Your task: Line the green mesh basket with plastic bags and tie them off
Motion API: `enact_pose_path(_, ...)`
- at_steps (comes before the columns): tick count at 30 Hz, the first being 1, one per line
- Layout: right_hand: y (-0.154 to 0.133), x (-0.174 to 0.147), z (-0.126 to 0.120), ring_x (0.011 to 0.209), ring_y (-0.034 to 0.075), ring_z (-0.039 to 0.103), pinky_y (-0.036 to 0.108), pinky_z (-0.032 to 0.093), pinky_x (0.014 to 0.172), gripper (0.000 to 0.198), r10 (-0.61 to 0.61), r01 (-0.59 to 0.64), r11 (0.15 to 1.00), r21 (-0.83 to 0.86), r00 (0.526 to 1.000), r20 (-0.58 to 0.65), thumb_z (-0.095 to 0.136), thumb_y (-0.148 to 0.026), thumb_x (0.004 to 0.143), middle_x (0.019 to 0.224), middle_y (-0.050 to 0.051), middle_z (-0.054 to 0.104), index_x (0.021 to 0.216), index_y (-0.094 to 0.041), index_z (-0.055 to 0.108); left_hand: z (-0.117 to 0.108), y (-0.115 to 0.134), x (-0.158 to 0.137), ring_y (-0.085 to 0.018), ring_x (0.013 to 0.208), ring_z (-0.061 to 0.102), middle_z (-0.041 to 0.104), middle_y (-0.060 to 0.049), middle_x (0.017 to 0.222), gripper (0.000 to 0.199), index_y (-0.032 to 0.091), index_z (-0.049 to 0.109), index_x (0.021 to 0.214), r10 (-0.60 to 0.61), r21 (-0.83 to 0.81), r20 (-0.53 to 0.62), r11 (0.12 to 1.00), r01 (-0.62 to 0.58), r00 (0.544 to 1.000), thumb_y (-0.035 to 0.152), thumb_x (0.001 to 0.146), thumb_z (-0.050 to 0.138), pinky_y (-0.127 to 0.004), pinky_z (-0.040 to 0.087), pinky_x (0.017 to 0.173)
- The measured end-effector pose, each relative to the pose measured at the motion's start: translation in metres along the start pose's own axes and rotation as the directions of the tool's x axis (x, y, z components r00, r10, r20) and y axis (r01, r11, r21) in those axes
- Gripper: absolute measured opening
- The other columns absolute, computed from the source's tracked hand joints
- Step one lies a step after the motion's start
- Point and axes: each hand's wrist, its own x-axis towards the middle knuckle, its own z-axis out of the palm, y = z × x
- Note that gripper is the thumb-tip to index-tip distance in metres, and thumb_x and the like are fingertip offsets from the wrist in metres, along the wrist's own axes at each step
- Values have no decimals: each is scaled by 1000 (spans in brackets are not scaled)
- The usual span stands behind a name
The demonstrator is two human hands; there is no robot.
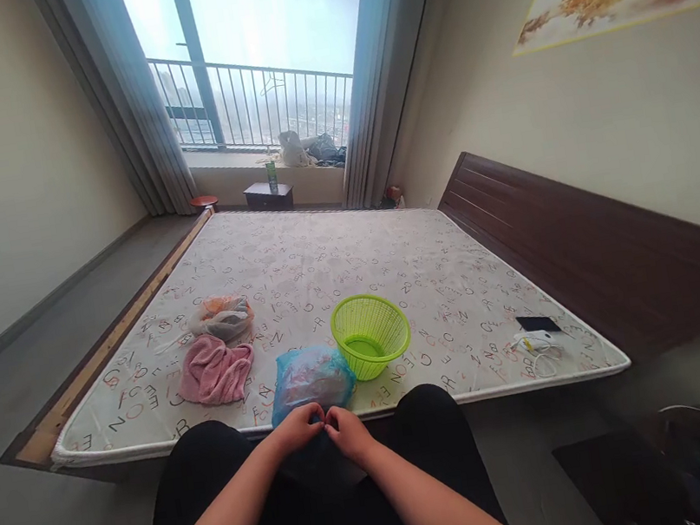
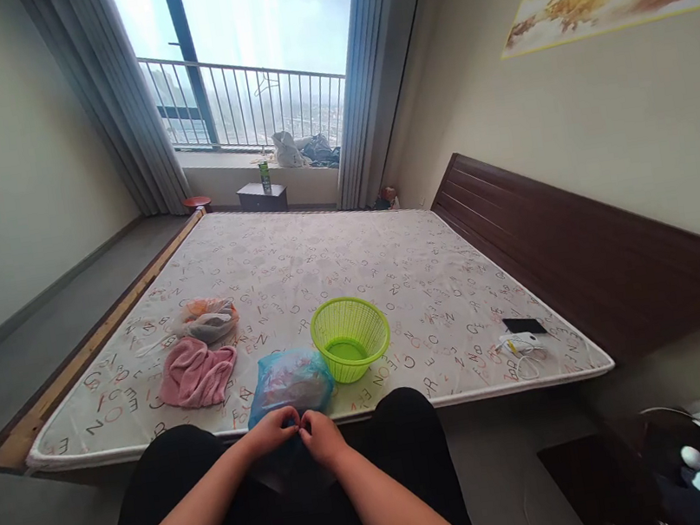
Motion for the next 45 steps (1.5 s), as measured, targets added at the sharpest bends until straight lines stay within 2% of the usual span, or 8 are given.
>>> enact_pose_path(10,0,-2,0,90,18,64,25,40,77,8,3,-1,999,-41,1000,31,64,-16,86,96,4,71,92,-20,68,1,0,0,-18,86,60,69,-1,88,16,19,67,89,-18,21,8,1000,18,1000,25,77,57,-26,43,76)
enact_pose_path(16,-1,-2,0,92,19,65,27,41,80,13,-3,5,999,-53,999,41,62,-12,85,97,6,72,91,-19,70,3,-1,1,-18,87,60,69,-1,89,17,18,68,91,-20,39,29,999,19,999,25,78,57,-26,42,76)
enact_pose_path(24,1,-3,2,90,19,64,26,40,75,12,21,-17,998,-58,997,69,64,-14,84,96,5,72,92,-19,71,0,5,-2,-19,87,60,69,-1,89,17,18,68,91,-41,42,64,998,39,997,24,79,58,-27,42,75)
enact_pose_path(33,-4,-2,0,81,17,61,24,36,69,17,27,-26,1000,-17,998,63,59,-7,82,89,3,70,90,-18,68,-2,7,-2,-19,88,60,69,-1,90,22,19,68,89,-15,-14,62,1000,16,998,16,71,56,-27,44,80)
enact_pose_path(40,-11,-2,-3,71,14,52,25,29,64,12,70,-70,997,-13,997,42,59,-7,77,77,0,63,80,-18,62,-2,9,-2,-17,83,56,66,0,85,26,18,67,87,11,-47,50,999,-9,999,11,68,52,-25,40,75)
enact_pose_path(45,-16,-4,-8,73,16,49,27,25,64,10,84,-81,995,-57,995,47,55,-10,79,80,1,61,81,-19,59,0,9,-1,-16,77,55,64,1,81,26,19,67,92,-5,0,22,1000,5,1000,16,70,52,-25,38,70)
